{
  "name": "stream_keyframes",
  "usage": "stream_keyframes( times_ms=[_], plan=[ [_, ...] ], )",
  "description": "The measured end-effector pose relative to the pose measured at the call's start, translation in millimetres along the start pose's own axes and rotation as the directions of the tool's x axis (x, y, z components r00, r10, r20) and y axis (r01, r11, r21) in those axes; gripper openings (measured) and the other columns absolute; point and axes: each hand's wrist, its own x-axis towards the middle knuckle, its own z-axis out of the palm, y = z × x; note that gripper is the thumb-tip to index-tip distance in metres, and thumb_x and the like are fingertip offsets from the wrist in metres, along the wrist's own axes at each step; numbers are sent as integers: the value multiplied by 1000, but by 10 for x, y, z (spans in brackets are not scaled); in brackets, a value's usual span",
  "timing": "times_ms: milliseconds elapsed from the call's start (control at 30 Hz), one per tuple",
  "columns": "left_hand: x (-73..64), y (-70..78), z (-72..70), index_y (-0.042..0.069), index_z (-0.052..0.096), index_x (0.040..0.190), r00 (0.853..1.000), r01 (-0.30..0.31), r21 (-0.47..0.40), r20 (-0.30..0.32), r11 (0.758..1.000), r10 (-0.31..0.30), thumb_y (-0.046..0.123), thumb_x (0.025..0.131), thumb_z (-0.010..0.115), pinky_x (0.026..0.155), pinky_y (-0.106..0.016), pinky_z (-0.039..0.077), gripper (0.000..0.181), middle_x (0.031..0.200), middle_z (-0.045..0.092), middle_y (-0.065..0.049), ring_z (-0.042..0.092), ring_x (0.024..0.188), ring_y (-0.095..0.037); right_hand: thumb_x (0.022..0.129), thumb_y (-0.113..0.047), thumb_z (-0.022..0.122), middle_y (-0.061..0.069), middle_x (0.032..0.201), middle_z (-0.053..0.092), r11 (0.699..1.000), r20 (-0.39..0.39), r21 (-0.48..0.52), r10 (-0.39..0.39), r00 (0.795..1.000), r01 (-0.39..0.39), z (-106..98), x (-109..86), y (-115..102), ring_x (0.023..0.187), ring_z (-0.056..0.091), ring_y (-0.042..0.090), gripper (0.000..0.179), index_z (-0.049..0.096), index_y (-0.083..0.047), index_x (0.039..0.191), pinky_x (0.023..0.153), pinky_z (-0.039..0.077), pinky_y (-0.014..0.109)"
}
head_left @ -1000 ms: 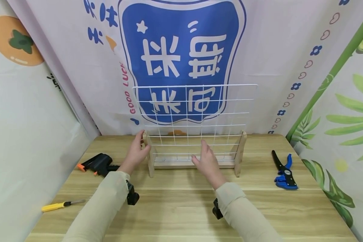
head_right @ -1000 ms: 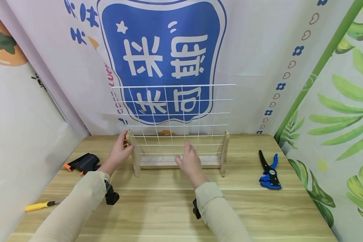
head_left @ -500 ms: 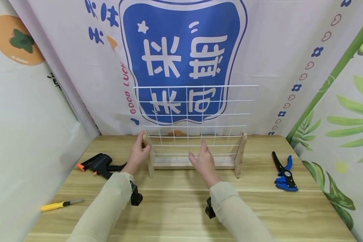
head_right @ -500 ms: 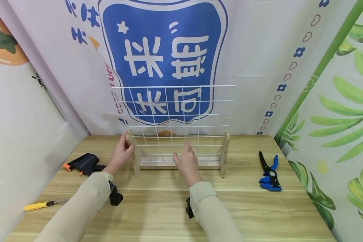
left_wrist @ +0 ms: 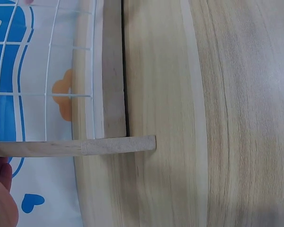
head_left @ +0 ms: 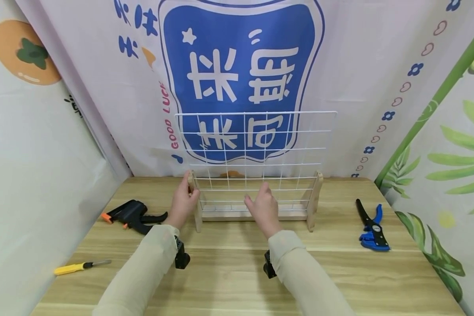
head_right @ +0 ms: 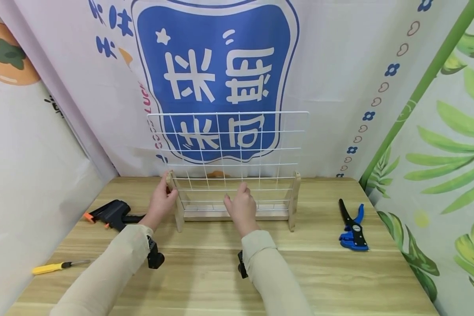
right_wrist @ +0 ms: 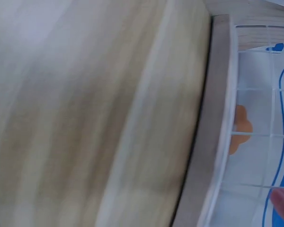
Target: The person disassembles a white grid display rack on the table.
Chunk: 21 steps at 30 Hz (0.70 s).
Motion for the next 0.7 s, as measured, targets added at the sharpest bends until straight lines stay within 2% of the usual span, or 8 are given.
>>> stream_keyframes(
  times_ms=[200,367,700],
  plan=[
    [-11,26,38,18,31,140,1000,7,-26,-21,1000,-8,6,85,46,71,-38,50,59,97,52,-16,50,88,-28,77,-33,71,9,64,48,999,9,13,45,999,-45,-42,44,-57,46,43,22,54,35,0,101,39,38,29],
    [0,-2,44,16,31,140,1000,-3,9,-21,1000,3,7,85,46,71,-38,48,58,98,52,-16,50,88,-27,78,-36,71,10,64,50,994,30,-25,103,994,-102,-56,71,-101,48,46,23,57,36,0,106,41,40,31],
    [-11,-5,32,18,29,142,1000,-4,13,-24,1000,5,10,85,46,71,-40,50,60,100,53,-16,50,89,-28,78,-38,70,13,71,54,974,104,13,222,969,-224,-48,123,-159,50,49,23,62,34,-1,112,43,42,30]
  ],
)
